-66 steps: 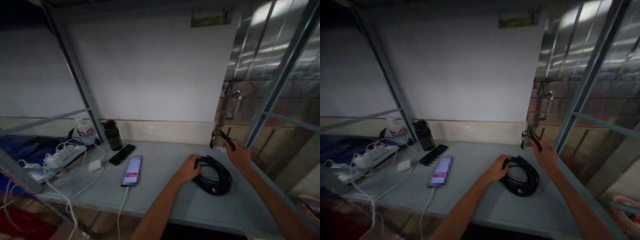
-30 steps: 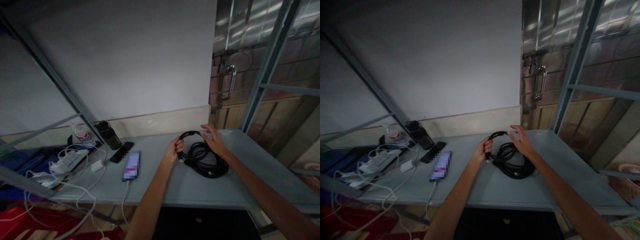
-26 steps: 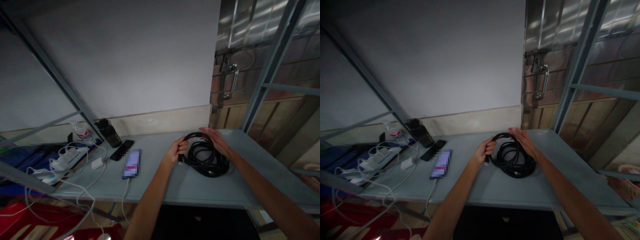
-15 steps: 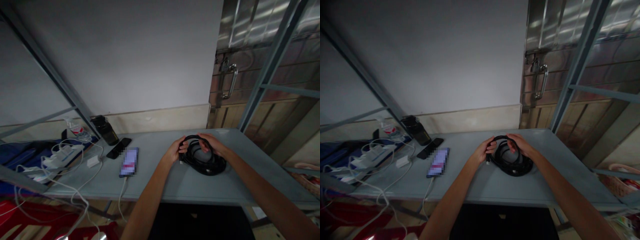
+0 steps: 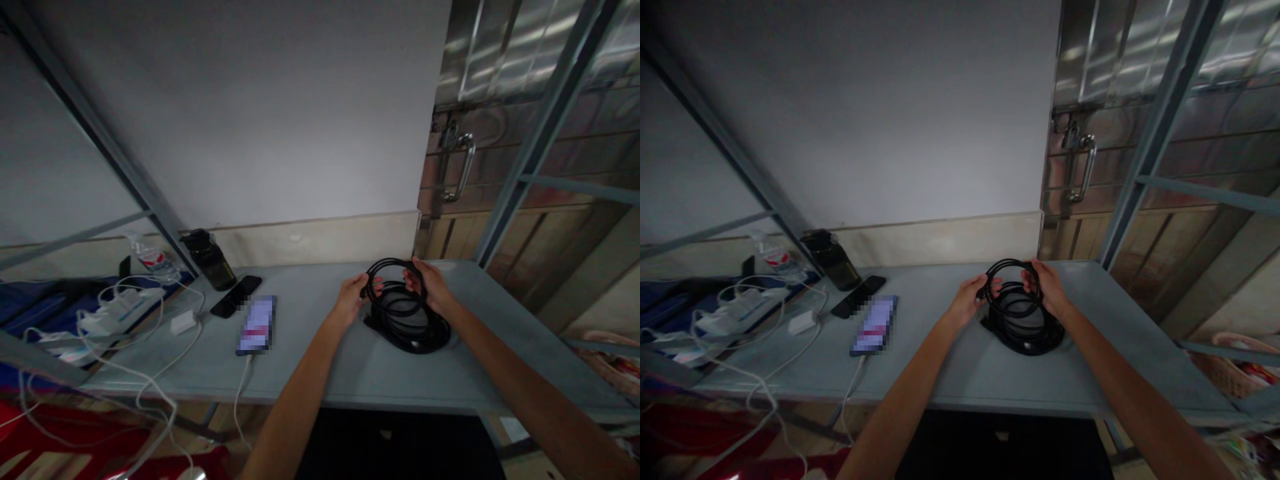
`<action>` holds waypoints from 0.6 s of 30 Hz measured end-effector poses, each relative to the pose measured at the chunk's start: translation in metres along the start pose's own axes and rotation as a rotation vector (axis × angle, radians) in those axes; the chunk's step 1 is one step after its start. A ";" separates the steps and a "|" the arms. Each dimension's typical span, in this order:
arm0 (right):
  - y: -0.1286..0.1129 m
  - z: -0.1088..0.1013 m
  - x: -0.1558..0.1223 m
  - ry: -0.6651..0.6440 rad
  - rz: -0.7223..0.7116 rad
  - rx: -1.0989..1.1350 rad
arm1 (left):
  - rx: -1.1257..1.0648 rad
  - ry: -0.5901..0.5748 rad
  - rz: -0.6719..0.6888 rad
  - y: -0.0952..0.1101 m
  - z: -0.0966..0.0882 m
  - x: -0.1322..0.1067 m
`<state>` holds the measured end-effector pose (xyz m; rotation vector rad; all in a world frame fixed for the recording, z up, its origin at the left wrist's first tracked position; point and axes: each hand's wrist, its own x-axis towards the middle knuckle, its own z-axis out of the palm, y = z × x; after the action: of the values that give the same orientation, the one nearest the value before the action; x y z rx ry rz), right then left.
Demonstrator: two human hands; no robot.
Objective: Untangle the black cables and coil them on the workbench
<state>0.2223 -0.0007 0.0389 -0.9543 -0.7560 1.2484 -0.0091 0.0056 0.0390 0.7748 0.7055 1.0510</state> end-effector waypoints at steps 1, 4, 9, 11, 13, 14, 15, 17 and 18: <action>0.000 -0.001 0.001 0.024 -0.005 -0.003 | -0.010 0.012 0.008 -0.001 -0.001 0.001; -0.003 -0.004 0.004 0.071 -0.011 0.009 | -0.062 0.067 0.041 0.000 -0.005 0.004; -0.010 -0.008 0.007 0.093 -0.006 0.106 | -0.196 0.139 0.130 0.006 -0.010 0.009; -0.011 -0.011 0.008 0.093 -0.015 0.130 | -0.260 0.170 0.195 0.009 -0.012 0.010; -0.012 -0.013 0.009 0.090 -0.034 0.151 | -0.323 0.202 0.269 0.013 -0.015 0.010; -0.011 -0.014 0.009 0.084 -0.044 0.161 | -0.354 0.208 0.303 0.016 -0.016 0.010; -0.011 -0.016 0.009 0.079 -0.050 0.172 | -0.381 0.206 0.334 0.019 -0.019 0.009; -0.011 -0.018 0.009 0.079 -0.060 0.202 | -0.424 0.193 0.384 0.027 -0.024 0.007; -0.010 -0.019 0.009 0.083 -0.064 0.215 | -0.439 0.189 0.405 0.032 -0.027 0.006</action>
<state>0.2456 0.0045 0.0397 -0.7953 -0.5701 1.2000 -0.0446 0.0268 0.0498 0.4447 0.4545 1.5987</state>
